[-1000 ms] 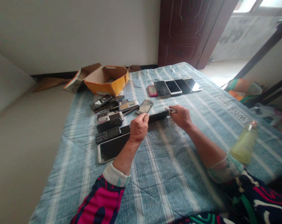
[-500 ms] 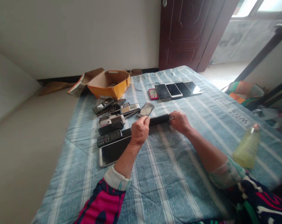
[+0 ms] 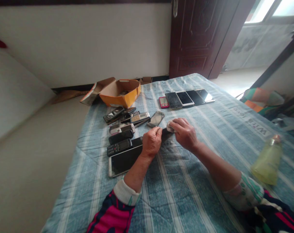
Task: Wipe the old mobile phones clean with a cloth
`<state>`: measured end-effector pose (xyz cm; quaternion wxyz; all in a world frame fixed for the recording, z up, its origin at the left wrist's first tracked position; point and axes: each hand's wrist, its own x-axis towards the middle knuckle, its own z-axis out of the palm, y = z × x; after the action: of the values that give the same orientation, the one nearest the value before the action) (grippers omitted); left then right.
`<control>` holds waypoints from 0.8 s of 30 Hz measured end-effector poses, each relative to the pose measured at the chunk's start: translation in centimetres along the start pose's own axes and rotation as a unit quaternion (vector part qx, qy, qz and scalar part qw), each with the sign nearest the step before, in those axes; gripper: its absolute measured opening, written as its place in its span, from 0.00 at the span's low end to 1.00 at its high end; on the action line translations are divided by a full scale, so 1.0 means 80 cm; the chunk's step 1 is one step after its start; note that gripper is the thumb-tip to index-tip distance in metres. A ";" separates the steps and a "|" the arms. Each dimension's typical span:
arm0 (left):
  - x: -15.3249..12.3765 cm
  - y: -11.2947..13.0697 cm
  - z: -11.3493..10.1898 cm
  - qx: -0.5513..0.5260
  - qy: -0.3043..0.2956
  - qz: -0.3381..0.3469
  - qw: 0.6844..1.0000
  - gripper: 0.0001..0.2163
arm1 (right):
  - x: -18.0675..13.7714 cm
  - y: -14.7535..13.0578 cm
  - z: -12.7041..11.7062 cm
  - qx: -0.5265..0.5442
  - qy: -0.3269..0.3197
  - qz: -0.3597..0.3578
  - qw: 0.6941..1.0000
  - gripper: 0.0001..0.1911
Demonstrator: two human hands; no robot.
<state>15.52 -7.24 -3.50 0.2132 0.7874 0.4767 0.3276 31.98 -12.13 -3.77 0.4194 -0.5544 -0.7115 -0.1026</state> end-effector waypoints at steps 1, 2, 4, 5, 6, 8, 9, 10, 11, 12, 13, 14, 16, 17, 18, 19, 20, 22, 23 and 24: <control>0.000 0.000 0.000 -0.005 0.000 0.006 1.000 0.12 | -0.001 0.000 0.001 -0.006 -0.012 -0.004 1.000 0.19; 0.000 -0.001 0.000 -0.010 0.001 0.009 1.000 0.12 | -0.002 0.004 0.002 -0.012 -0.015 0.000 1.000 0.19; 0.000 -0.001 -0.002 -0.017 0.001 0.007 1.000 0.12 | -0.003 0.017 0.002 -0.022 -0.003 0.034 0.999 0.19; 0.001 -0.001 -0.003 -0.019 0.000 0.004 1.000 0.12 | -0.003 0.026 0.002 -0.025 0.007 0.061 0.998 0.18; 0.003 -0.001 -0.005 -0.021 -0.004 0.001 1.000 0.13 | -0.004 0.035 0.002 -0.023 0.016 0.093 0.995 0.18; 0.006 -0.001 -0.009 -0.022 -0.023 -0.002 1.000 0.13 | -0.004 0.052 0.003 -0.001 0.026 0.167 0.986 0.15; 0.007 -0.002 -0.011 -0.020 -0.038 -0.002 0.999 0.14 | -0.004 0.059 0.003 0.019 0.030 0.207 0.978 0.15; 0.009 -0.002 -0.014 -0.018 -0.057 0.001 0.998 0.15 | -0.005 0.064 0.003 0.042 0.033 0.246 0.968 0.14; 0.011 -0.003 -0.016 -0.017 -0.081 0.007 0.997 0.15 | -0.005 0.067 0.004 0.067 0.036 0.284 0.956 0.14; 0.013 -0.005 -0.019 -0.016 -0.105 0.018 0.994 0.16 | -0.005 0.069 0.004 0.091 0.039 0.315 0.944 0.14; 0.014 -0.007 -0.021 -0.016 -0.130 0.034 0.991 0.16 | -0.005 0.070 0.005 0.113 0.041 0.339 0.933 0.14; 0.016 -0.009 -0.024 -0.017 -0.154 0.053 0.987 0.15 | -0.006 0.071 0.006 0.131 0.043 0.355 0.925 0.15; 0.017 -0.013 -0.028 -0.015 -0.196 0.095 0.976 0.13 | -0.007 0.072 0.007 0.156 0.039 0.374 0.914 0.16; 0.017 -0.014 -0.029 -0.011 -0.214 0.115 0.970 0.12 | -0.008 0.073 0.008 0.163 0.037 0.378 0.910 0.16; 0.017 -0.015 -0.030 -0.004 -0.228 0.136 0.964 0.11 | -0.009 0.075 0.009 0.167 0.034 0.381 0.909 0.16; 0.016 -0.016 -0.031 0.006 -0.238 0.156 0.959 0.10 | -0.010 0.076 0.010 0.169 0.032 0.381 0.909 0.16; 0.016 -0.016 -0.031 0.019 -0.244 0.176 0.954 0.09 | -0.011 0.077 0.010 0.169 0.030 0.380 0.909 0.16; 0.014 -0.017 -0.031 0.044 -0.246 0.204 0.946 0.09 | -0.011 0.078 0.011 0.170 0.028 0.374 0.911 0.16; 0.014 -0.017 -0.030 0.052 -0.246 0.211 0.945 0.10 | -0.012 0.078 0.011 0.171 0.026 0.374 0.911 0.16; 0.013 -0.018 -0.029 0.057 -0.244 0.214 0.944 0.13 | -0.012 0.078 0.010 0.172 0.025 0.375 0.911 0.16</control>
<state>13.36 -5.62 -2.50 0.2022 0.9377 0.2481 0.1355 37.06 -10.02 -6.93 0.5335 -0.6969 -0.4472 0.1725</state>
